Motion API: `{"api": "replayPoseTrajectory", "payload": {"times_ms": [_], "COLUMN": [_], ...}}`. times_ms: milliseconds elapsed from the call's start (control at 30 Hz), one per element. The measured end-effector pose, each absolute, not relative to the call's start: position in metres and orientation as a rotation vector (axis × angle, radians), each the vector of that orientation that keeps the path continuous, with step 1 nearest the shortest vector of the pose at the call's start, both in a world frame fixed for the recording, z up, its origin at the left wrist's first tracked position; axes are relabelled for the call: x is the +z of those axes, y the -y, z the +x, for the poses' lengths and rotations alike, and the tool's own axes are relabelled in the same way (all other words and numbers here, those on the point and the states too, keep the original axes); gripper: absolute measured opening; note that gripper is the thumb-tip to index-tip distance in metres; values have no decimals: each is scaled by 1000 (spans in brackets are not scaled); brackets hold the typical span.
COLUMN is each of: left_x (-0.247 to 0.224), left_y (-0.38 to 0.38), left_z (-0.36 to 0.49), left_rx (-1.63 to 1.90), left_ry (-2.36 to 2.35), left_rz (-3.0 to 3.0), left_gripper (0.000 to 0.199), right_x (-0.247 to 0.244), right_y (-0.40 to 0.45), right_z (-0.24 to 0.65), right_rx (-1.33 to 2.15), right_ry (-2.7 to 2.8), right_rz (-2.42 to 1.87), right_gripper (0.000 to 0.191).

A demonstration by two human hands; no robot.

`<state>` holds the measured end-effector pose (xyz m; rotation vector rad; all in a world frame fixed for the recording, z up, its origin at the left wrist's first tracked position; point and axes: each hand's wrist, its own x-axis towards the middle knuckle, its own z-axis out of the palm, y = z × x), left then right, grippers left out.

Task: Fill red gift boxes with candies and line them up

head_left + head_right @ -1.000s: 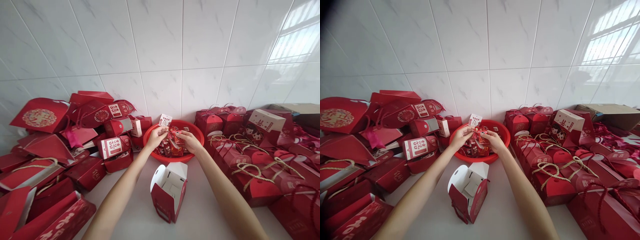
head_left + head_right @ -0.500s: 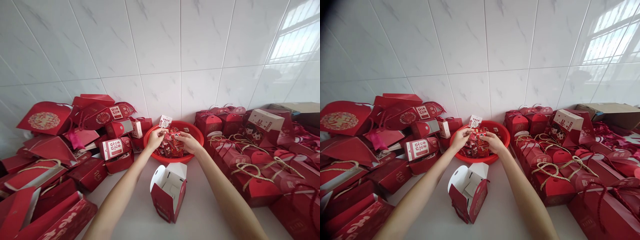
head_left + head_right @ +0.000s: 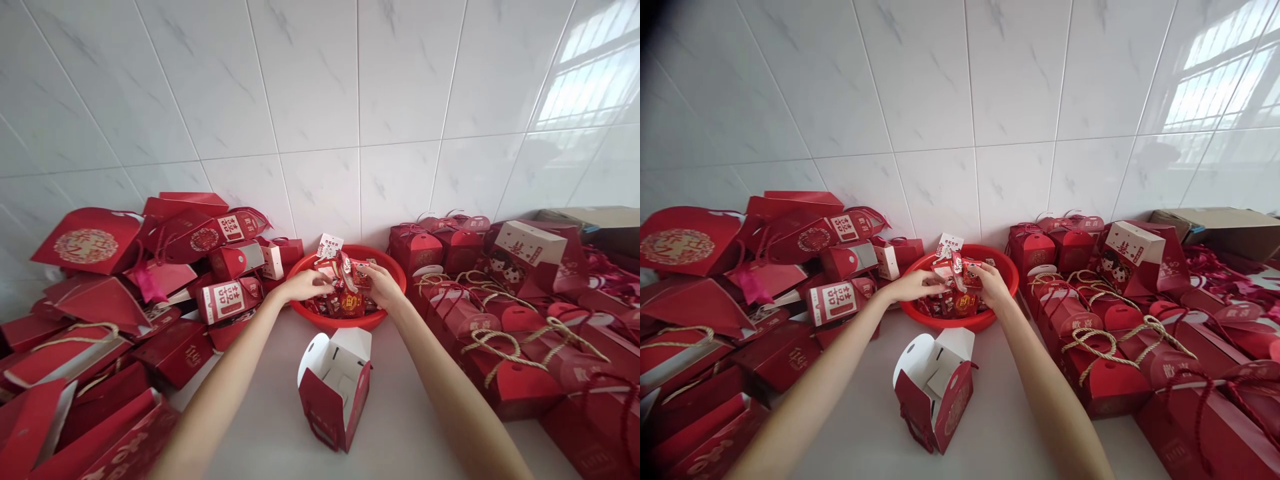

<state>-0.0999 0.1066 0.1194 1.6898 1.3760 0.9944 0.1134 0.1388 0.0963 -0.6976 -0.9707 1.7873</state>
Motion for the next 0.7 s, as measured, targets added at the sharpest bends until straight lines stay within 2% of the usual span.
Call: {"api": "replayPoseTrajectory", "payload": {"times_ms": [100, 333, 533, 700], "left_x": [123, 121, 122, 111], "left_y": [-99, -95, -101, -108], "left_z": [-91, -59, -57, -56], "left_rx": [873, 840, 971, 1067], "left_ry": [-1367, -1337, -1337, -1400], "left_rz": [1705, 1553, 1486, 1557], "left_gripper": [20, 8, 33, 38], "right_x": [95, 95, 100, 100], "right_y": [-139, -140, -137, -137], "right_z": [113, 113, 115, 115], "right_rx": [1858, 1829, 1820, 1817], "right_ry": [1042, 1024, 1055, 1038], "right_rz": [-677, -695, -683, -675], "right_gripper": [16, 14, 12, 14]}}
